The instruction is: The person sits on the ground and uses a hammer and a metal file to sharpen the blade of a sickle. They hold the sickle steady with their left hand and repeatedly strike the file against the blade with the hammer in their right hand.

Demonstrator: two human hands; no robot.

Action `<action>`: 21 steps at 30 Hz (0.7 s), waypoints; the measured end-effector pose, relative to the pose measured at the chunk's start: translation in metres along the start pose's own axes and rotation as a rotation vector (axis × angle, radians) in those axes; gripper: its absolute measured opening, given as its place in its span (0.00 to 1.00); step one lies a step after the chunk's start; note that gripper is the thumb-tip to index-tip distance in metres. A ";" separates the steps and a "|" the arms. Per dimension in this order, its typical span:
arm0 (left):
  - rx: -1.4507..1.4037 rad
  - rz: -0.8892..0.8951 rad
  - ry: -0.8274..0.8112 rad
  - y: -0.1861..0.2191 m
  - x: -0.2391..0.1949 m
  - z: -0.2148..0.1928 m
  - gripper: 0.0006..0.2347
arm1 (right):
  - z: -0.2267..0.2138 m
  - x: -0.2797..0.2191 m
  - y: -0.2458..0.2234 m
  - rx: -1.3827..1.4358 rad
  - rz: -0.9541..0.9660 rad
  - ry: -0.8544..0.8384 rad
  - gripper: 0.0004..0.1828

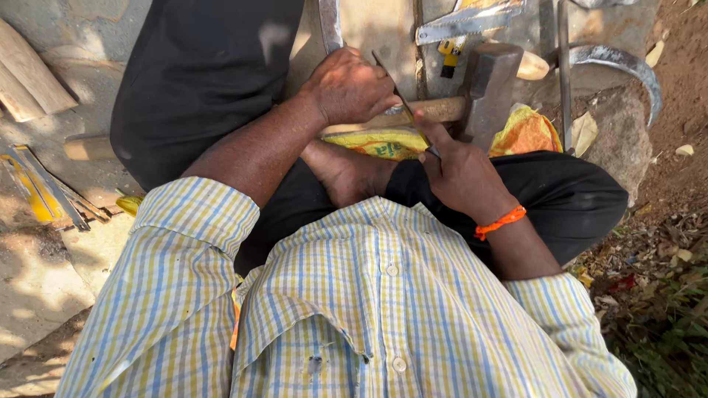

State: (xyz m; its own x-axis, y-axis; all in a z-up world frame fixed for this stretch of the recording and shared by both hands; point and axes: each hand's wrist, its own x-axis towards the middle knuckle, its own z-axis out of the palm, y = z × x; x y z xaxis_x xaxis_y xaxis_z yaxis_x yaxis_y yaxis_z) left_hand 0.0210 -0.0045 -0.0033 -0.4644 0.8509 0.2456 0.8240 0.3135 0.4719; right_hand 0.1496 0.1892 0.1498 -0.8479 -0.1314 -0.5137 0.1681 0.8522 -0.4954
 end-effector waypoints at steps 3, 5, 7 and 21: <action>-0.005 -0.051 -0.065 0.000 0.004 -0.005 0.17 | 0.001 -0.015 0.001 0.191 -0.344 0.196 0.35; 0.008 -0.026 -0.007 0.002 0.003 0.000 0.16 | -0.008 -0.050 -0.001 0.076 -0.126 0.077 0.37; 0.035 -0.013 0.030 0.000 -0.006 0.002 0.16 | -0.009 -0.057 -0.003 0.016 -0.005 -0.011 0.38; -0.066 0.029 0.060 -0.002 -0.001 0.004 0.15 | 0.001 -0.046 0.001 0.024 -0.011 0.014 0.36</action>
State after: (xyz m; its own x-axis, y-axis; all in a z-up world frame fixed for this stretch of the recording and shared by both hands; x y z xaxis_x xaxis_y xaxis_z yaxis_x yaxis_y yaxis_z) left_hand 0.0206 -0.0040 -0.0082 -0.4609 0.8317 0.3096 0.8152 0.2590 0.5180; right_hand 0.1895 0.1953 0.1724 -0.8568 -0.1331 -0.4982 0.1708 0.8383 -0.5177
